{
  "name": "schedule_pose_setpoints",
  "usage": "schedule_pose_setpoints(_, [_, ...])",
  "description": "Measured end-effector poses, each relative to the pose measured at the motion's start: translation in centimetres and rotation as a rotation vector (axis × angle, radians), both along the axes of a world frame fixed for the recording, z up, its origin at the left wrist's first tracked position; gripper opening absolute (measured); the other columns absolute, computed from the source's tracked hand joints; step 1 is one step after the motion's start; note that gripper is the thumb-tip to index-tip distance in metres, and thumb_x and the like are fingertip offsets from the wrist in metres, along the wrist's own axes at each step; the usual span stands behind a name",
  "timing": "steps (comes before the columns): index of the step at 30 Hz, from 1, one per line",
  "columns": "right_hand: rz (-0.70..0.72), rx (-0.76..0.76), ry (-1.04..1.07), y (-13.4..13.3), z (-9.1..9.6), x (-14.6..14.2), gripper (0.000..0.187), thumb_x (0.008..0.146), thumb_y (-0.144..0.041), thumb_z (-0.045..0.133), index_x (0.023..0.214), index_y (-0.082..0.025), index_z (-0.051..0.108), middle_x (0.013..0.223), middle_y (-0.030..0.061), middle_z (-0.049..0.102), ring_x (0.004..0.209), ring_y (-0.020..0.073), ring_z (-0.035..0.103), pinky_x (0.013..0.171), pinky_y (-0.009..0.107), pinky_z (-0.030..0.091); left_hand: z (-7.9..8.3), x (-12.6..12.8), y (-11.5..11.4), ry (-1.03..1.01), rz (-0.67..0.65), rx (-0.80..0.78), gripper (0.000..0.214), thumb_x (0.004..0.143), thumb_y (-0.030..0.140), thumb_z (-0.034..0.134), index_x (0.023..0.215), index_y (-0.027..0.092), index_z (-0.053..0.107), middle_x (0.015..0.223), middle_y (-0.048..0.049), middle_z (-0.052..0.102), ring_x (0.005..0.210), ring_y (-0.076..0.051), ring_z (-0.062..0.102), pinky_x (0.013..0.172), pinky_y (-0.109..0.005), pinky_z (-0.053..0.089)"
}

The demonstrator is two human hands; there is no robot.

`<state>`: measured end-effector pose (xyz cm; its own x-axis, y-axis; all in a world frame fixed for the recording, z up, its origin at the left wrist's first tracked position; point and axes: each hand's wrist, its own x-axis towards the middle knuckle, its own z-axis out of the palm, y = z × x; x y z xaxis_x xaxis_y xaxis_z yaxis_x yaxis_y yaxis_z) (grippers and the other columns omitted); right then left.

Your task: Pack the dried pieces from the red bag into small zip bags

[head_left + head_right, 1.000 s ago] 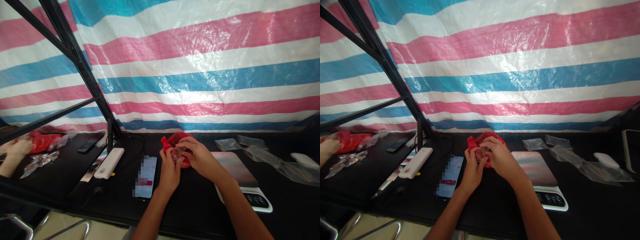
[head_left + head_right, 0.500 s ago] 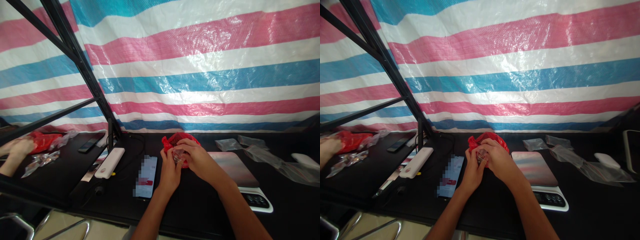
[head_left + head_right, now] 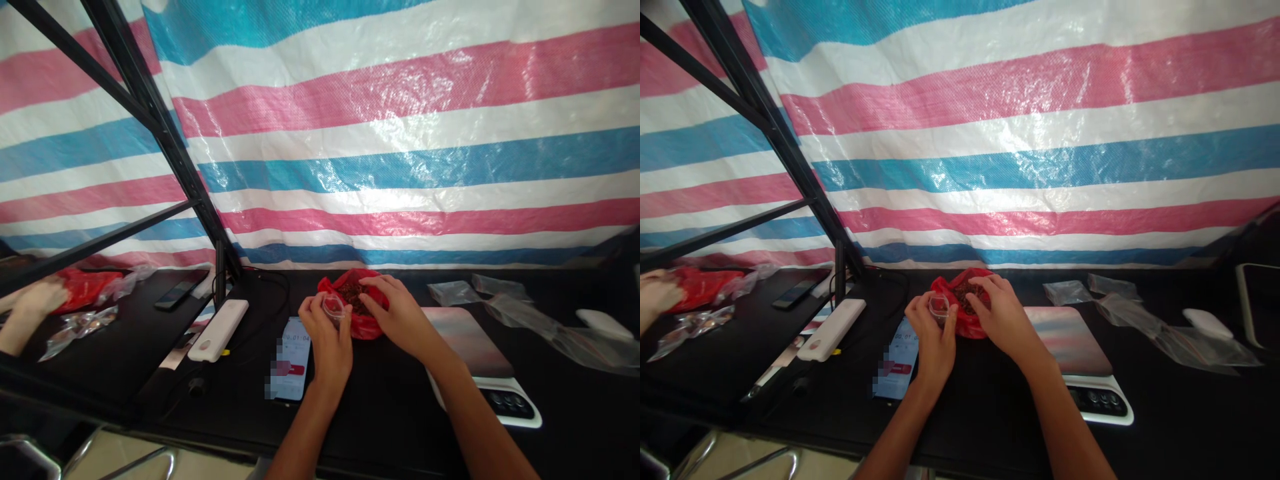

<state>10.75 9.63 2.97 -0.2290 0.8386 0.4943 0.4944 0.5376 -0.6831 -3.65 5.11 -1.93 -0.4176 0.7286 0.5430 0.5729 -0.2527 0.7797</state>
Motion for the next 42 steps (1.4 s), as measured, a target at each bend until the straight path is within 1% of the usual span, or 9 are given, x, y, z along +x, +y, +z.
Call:
schedule_pose_setpoints(5, [0.228,-0.257,0.075,-2.5,2.1,-0.7,0.013,0.088,-0.034,0.069,0.097,-0.025,0.068,0.092,0.0007,0.073,0.080,0.0170,0.066,0.074,0.029,0.054,0.0,0.2,-0.1,0.065,-0.019,0.106,0.050,0.093,0.029,0.057,0.138,0.018,0.038,0.124,-0.0153,0.050,0.115,-0.031,0.053,0.100,-0.050,0.044])
schedule_pose_setpoints(9, [0.205,-0.205,0.017,-2.9,2.0,-0.6,0.002,0.087,-0.025,0.068,0.089,-0.025,0.069,0.093,-0.0005,0.073,0.084,0.0172,0.067,0.077,0.029,0.053,0.3,0.9,-0.6,0.109,-0.005,0.070,0.057,0.093,0.026,0.057,0.145,0.018,0.035,0.127,-0.0170,0.049,0.121,-0.034,0.050,0.103,-0.054,0.042])
schedule_pose_setpoints(13, [0.211,-0.207,0.065,-2.8,2.4,0.6,0.008,0.093,-0.028,0.061,0.091,-0.025,0.069,0.092,-0.0002,0.074,0.084,0.0174,0.069,0.076,0.028,0.053,0.9,2.0,-0.9,0.092,-0.078,0.067,0.065,0.095,0.026,0.059,0.152,0.022,0.028,0.133,-0.0167,0.046,0.125,-0.032,0.051,0.105,-0.052,0.045])
schedule_pose_setpoints(20, [-0.007,-0.164,0.225,-1.7,3.2,7.9,0.026,0.091,-0.044,0.062,0.104,-0.021,0.066,0.087,0.0041,0.073,0.076,0.0189,0.067,0.070,0.029,0.052,0.5,2.8,-1.6,0.285,-0.273,0.232,0.082,0.086,0.034,0.077,0.152,0.029,0.028,0.136,-0.0147,0.038,0.129,-0.032,0.051,0.104,-0.051,0.052])
schedule_pose_setpoints(27, [-0.249,-0.352,-0.113,-1.0,0.6,15.1,0.019,0.085,-0.033,0.057,0.088,-0.021,0.071,0.074,0.0036,0.073,0.066,0.0206,0.068,0.063,0.030,0.050,0.0,1.7,-1.8,0.399,-0.290,0.216,0.056,0.095,0.029,0.064,0.145,0.026,0.039,0.130,-0.0136,0.039,0.122,-0.028,0.054,0.100,-0.049,0.054])
schedule_pose_setpoints(30, [-0.227,-0.320,-0.060,-1.3,1.2,14.4,0.021,0.086,-0.036,0.058,0.090,-0.021,0.071,0.079,0.0050,0.075,0.075,0.0221,0.071,0.071,0.032,0.052,0.3,1.7,-1.7,0.345,-0.285,0.168,0.045,0.098,0.025,0.058,0.141,0.026,0.044,0.128,-0.0127,0.042,0.121,-0.028,0.056,0.100,-0.048,0.053])
schedule_pose_setpoints(33, [-0.039,-0.296,0.079,-2.2,2.9,11.8,0.027,0.090,-0.045,0.060,0.094,-0.020,0.070,0.087,0.0050,0.076,0.082,0.0208,0.071,0.078,0.031,0.053,0.9,2.3,-1.9,0.199,-0.354,0.093,0.042,0.100,0.025,0.054,0.141,0.027,0.044,0.124,-0.0114,0.050,0.117,-0.025,0.059,0.097,-0.043,0.054])
schedule_pose_setpoints(38, [0.238,-0.390,0.128,-4.2,5.2,6.0,0.022,0.094,-0.041,0.060,0.100,-0.021,0.070,0.092,0.0020,0.076,0.085,0.0180,0.070,0.076,0.028,0.052,0.6,4.5,-2.6,-0.037,-0.405,-0.041,0.071,0.092,0.035,0.068,0.153,0.027,0.033,0.150,-0.0144,0.047,0.141,-0.031,0.046,0.115,-0.050,0.041])
schedule_pose_setpoints(42, [0.324,-0.372,0.109,-4.0,5.0,2.9,0.024,0.095,-0.042,0.059,0.101,-0.023,0.072,0.099,0.0016,0.076,0.093,0.0186,0.070,0.082,0.028,0.053,0.6,4.4,-2.3,-0.324,-0.412,-0.129,0.051,0.096,0.034,0.061,0.143,0.022,0.047,0.141,-0.0147,0.058,0.129,-0.028,0.058,0.108,-0.044,0.047])
